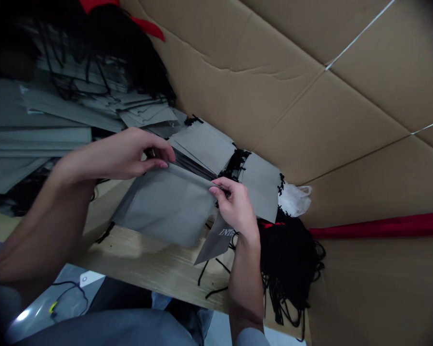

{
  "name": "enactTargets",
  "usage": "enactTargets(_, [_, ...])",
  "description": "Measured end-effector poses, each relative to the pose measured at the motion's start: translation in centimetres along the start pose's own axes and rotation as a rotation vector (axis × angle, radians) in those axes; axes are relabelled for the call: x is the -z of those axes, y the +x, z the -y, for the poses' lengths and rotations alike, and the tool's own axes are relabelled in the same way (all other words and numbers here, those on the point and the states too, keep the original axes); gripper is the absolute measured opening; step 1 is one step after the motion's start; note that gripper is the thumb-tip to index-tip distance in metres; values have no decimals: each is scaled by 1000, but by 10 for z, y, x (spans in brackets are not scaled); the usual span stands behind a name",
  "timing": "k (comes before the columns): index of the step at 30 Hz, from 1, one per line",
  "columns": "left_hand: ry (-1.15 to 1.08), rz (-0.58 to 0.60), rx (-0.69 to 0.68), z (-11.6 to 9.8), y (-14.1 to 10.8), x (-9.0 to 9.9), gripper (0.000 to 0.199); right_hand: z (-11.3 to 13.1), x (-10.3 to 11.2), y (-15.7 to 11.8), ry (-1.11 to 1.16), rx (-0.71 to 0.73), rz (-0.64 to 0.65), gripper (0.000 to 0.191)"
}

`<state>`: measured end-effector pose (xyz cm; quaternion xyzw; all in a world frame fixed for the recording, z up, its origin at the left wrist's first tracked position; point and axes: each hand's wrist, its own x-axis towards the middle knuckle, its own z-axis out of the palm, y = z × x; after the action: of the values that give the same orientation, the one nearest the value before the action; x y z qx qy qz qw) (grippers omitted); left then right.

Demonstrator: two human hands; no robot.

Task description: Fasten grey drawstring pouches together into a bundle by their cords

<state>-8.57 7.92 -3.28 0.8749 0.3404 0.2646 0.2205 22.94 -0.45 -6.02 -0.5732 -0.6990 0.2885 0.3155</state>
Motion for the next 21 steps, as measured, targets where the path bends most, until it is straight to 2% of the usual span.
enactTargets(3, [-50, 98, 37, 14, -9, -9, 21, -1, -9, 5, -5, 0, 12, 28])
enactTargets(9, [-210, -5, 298, 44, -66, -25, 21, -6, -21, 9, -90, -131, 27, 73])
enactTargets(10, [-226, -29, 328, 48, -77, -28, 25, -6, -23, 9, -107, -154, 45, 71])
enactTargets(12, [-253, -64, 378, 54, -99, -35, 31, -6, -26, 10, -127, -174, 144, 56])
enactTargets(15, [-288, -35, 405, 62, -127, -44, 41, -7, -32, 13, -126, -167, 299, 32])
enactTargets(17, [-298, 21, 418, 68, -144, -49, 48, -10, -37, 17, -110, -171, 337, 20])
enactTargets(21, [-244, 183, 507, 84, -170, -65, 48, -18, -59, 25, -148, -196, 300, 25])
